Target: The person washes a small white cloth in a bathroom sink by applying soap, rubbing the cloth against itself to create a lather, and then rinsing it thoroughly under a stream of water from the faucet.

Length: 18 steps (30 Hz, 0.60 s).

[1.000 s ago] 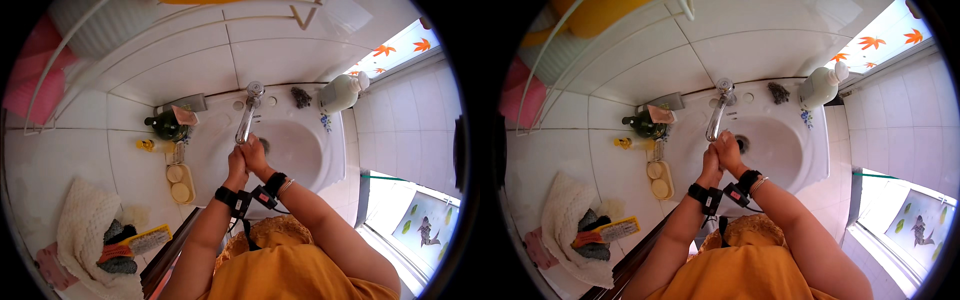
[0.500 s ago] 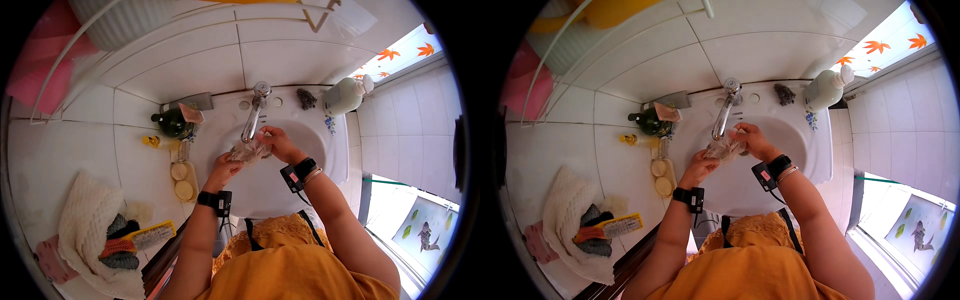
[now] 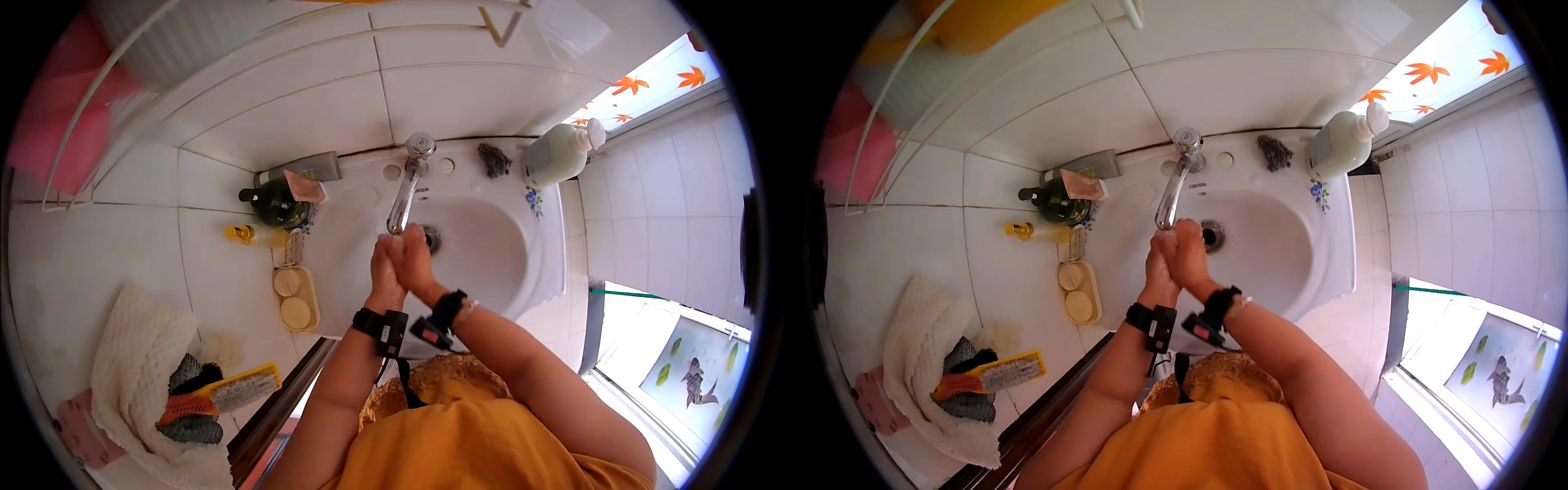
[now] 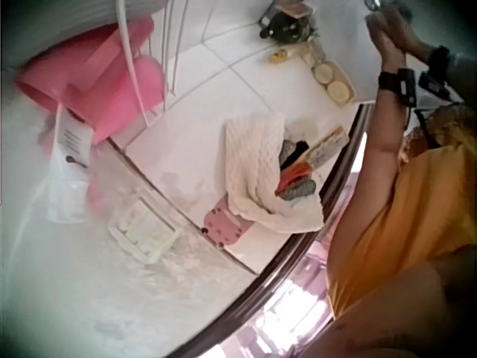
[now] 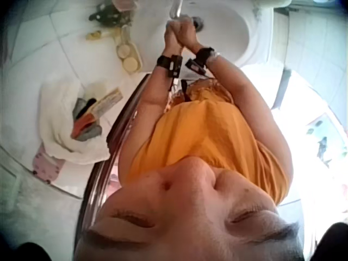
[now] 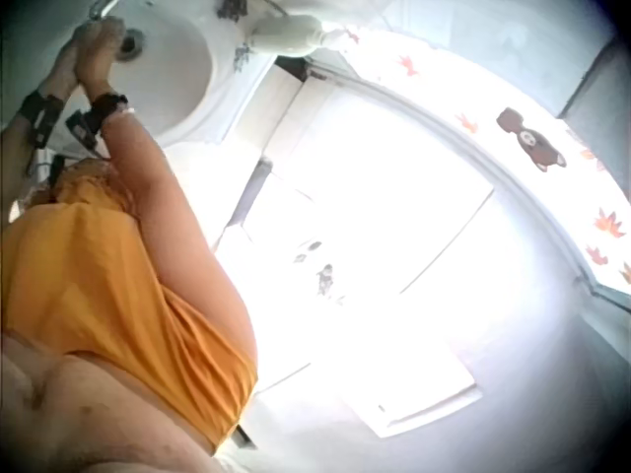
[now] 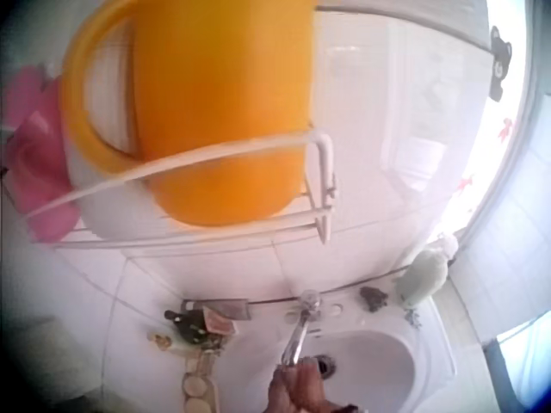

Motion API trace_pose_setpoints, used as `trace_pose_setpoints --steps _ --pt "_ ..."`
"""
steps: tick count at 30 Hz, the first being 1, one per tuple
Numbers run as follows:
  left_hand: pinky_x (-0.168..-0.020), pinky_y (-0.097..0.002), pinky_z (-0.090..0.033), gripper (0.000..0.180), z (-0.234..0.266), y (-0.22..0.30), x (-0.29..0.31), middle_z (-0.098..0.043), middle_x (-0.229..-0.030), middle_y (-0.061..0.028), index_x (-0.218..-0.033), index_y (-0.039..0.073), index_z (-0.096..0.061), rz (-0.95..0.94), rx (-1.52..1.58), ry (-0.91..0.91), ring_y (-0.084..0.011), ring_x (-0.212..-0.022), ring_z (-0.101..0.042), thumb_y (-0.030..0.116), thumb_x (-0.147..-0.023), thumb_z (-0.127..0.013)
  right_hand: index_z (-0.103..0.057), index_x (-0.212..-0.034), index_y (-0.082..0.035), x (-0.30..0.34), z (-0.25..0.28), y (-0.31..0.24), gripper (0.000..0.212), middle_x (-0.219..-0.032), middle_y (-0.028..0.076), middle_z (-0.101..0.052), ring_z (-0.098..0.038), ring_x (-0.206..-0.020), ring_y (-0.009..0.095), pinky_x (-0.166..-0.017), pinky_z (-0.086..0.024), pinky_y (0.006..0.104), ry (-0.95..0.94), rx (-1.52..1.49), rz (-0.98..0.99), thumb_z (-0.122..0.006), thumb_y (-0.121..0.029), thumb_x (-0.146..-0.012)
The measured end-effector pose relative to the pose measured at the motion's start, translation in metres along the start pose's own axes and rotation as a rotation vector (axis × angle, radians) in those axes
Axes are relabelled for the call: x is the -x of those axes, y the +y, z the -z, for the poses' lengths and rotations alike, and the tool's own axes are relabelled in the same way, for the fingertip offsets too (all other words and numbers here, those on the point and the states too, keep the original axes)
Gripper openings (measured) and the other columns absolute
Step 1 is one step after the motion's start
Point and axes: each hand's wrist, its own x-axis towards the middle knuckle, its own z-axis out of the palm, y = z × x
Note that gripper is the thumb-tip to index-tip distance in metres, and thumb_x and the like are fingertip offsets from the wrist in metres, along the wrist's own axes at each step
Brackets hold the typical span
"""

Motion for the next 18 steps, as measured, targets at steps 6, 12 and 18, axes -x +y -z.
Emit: trace_pose_setpoints --steps 6,12,18 --pt "-0.081 -0.0345 -0.044 0.034 -0.010 0.004 0.005 -0.054 -0.097 -0.0080 -0.101 0.003 -0.047 -0.033 -0.180 0.182 -0.0216 -0.092 -0.054 0.033 -0.086 -0.039 -0.045 -0.082 -0.001 -0.036 0.001 0.028 0.012 -0.064 0.017 -0.052 -0.051 -0.057 0.030 -0.055 -0.042 0.0378 0.149 -0.217 -0.434 -0.045 -0.012 -0.080" --pt "-0.079 -0.0323 -0.044 0.032 -0.003 0.020 -0.004 -0.053 -0.097 -0.0070 -0.101 0.004 -0.047 -0.090 -0.230 0.202 -0.0190 -0.091 -0.052 0.033 -0.089 -0.039 -0.049 -0.082 0.000 -0.012 -0.017 0.009 0.017 -0.067 0.020 -0.051 -0.051 -0.066 0.034 -0.063 -0.041 0.0397 0.175 -0.213 0.046 -0.048 -0.016 -0.081" --pt "-0.098 -0.0366 -0.028 0.042 -0.007 0.030 0.017 -0.048 -0.115 -0.0074 -0.116 0.007 -0.041 0.015 -0.064 -0.041 -0.0217 -0.111 -0.042 0.038 -0.088 -0.038 -0.046 -0.079 -0.001 -0.052 0.041 0.030 0.019 -0.076 0.025 -0.054 -0.054 -0.070 0.038 -0.061 -0.041 0.0405 -0.072 -0.101 -0.353 -0.050 -0.019 -0.082"
